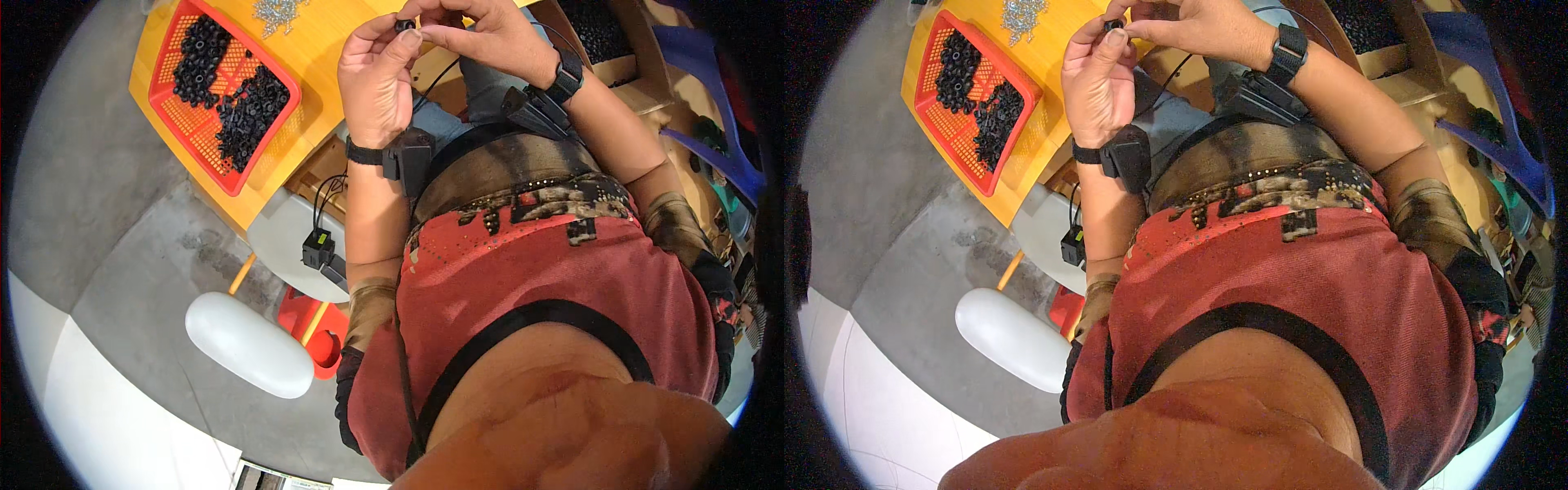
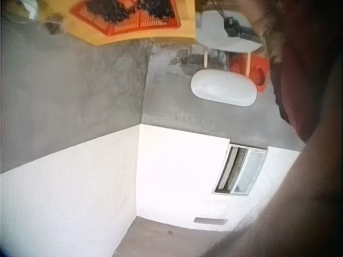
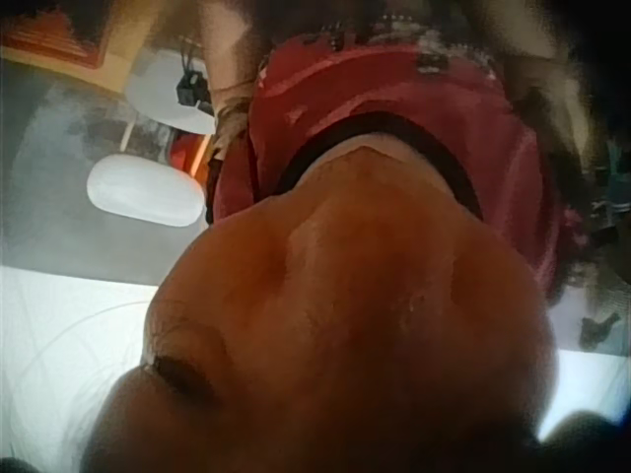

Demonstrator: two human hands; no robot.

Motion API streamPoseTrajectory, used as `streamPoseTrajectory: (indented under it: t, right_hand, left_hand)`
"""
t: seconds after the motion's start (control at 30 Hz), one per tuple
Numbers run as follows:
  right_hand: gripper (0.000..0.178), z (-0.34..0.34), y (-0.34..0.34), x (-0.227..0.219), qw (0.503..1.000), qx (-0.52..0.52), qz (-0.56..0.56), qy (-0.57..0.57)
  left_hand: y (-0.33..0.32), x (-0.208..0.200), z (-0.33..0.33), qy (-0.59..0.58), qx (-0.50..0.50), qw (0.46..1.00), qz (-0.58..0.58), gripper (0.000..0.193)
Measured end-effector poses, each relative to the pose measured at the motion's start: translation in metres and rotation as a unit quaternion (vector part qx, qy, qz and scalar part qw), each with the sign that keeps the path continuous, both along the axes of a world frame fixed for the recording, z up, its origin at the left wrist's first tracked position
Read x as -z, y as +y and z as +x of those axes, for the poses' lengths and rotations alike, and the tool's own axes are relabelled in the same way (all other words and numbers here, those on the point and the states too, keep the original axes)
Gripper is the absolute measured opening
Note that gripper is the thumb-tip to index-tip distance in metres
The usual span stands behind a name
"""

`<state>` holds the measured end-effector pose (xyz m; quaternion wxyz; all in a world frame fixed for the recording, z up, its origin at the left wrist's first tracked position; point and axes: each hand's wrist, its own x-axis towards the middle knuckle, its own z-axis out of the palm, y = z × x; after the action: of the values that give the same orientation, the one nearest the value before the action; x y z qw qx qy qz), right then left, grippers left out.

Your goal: The person picks up a small black component and a silver pin by hand, then inserts the pin into the component. They repeat this process several times, assembling the pieces one at a time before setting them aside on the table.

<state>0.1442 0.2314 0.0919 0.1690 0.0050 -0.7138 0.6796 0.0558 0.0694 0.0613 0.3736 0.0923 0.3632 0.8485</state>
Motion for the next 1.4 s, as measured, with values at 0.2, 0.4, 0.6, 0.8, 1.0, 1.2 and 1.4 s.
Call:
streamPoseTrajectory:
  t: [0.2,0.4,0.6,0.8,1.0,1.2,1.4]
  right_hand:
    - [0.021,-0.001,-0.001,0.001,0.997,-0.02,-0.071,-0.027]
    - [0.023,-0.006,0.0,-0.001,0.998,-0.037,-0.046,-0.014]
    - [0.024,-0.007,0.001,0.0,1.0,-0.014,-0.008,-0.009]
    - [0.025,-0.007,-0.001,-0.007,1.0,0.009,0.02,-0.014]
    - [0.027,-0.021,0.01,0.008,0.997,-0.003,0.056,0.052]
    - [0.029,-0.011,0.024,-0.011,0.975,0.05,0.21,-0.044]
    - [0.025,-0.014,0.072,-0.031,0.924,0.244,0.262,-0.131]
  left_hand:
    - [-0.004,-0.026,0.002,0.089,-0.025,0.994,-0.057,0.022]
    - [-0.004,-0.02,0.0,-0.035,-0.013,0.999,-0.009,0.018]
    - [-0.007,-0.011,-0.006,-0.092,0.019,0.995,0.044,0.017]
    - [-0.006,0.007,-0.012,-0.069,0.074,0.983,0.151,0.02]
    - [0.0,-0.025,-0.008,-0.073,0.062,0.995,0.028,0.025]
    - [-0.013,-0.023,-0.016,-0.085,0.063,0.994,-0.013,0.025]
    - [-0.014,-0.024,-0.03,-0.1,0.031,0.994,0.018,0.02]
